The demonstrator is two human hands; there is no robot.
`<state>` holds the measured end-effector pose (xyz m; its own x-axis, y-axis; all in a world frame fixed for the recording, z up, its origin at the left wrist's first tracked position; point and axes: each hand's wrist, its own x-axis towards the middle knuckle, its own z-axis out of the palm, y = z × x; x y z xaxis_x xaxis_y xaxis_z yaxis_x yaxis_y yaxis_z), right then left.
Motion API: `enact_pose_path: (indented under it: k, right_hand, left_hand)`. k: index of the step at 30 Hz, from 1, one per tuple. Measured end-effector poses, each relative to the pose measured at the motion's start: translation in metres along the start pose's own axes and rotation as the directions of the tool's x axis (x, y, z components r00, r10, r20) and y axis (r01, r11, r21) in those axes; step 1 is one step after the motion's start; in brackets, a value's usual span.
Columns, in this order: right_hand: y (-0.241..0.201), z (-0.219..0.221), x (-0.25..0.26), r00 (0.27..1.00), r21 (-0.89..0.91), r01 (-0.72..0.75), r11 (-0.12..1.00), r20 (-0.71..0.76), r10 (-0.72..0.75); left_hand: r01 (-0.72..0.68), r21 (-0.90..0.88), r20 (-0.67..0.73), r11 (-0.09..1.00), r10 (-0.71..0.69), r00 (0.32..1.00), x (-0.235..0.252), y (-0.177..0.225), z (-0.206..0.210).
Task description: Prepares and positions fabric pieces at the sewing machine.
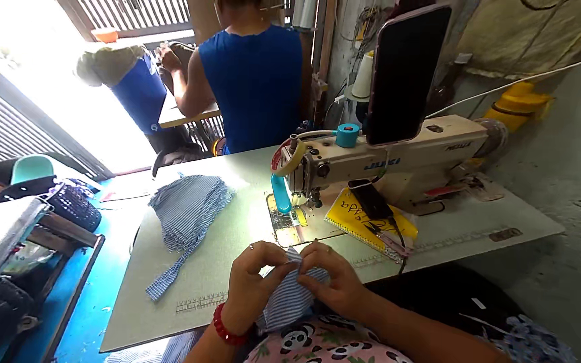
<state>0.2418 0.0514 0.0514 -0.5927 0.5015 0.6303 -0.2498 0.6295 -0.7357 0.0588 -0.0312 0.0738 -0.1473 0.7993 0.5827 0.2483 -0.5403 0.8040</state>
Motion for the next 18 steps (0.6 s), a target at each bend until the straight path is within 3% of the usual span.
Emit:
enact_pose_path:
  k: [5,10,14,18]
  right_hand:
    - [0.002,0.019,0.001,0.996,0.086,0.059,0.995,-0.070,-0.053]
    - [-0.010,0.015,0.010,0.992,0.058,0.128,0.990,-0.001,-0.128]
    - [-0.011,0.016,0.005,0.997,0.157,0.076,0.985,-0.027,-0.073]
    - [-0.017,0.010,0.017,0.996,0.083,0.067,0.994,-0.056,-0.063]
  left_hand:
    - [-0.002,0.016,-0.031,1.000,0.003,1.000,-0.005,0.017,-0.012]
    - [-0.035,0.058,0.003,0.998,0.035,0.999,-0.006,0.026,-0.011]
    - [-0.050,0.046,0.001,0.998,0.050,0.999,-0.002,0.029,-0.006]
    - [-0.043,0.062,0.009,0.997,0.043,0.999,0.011,0.031,-0.008]
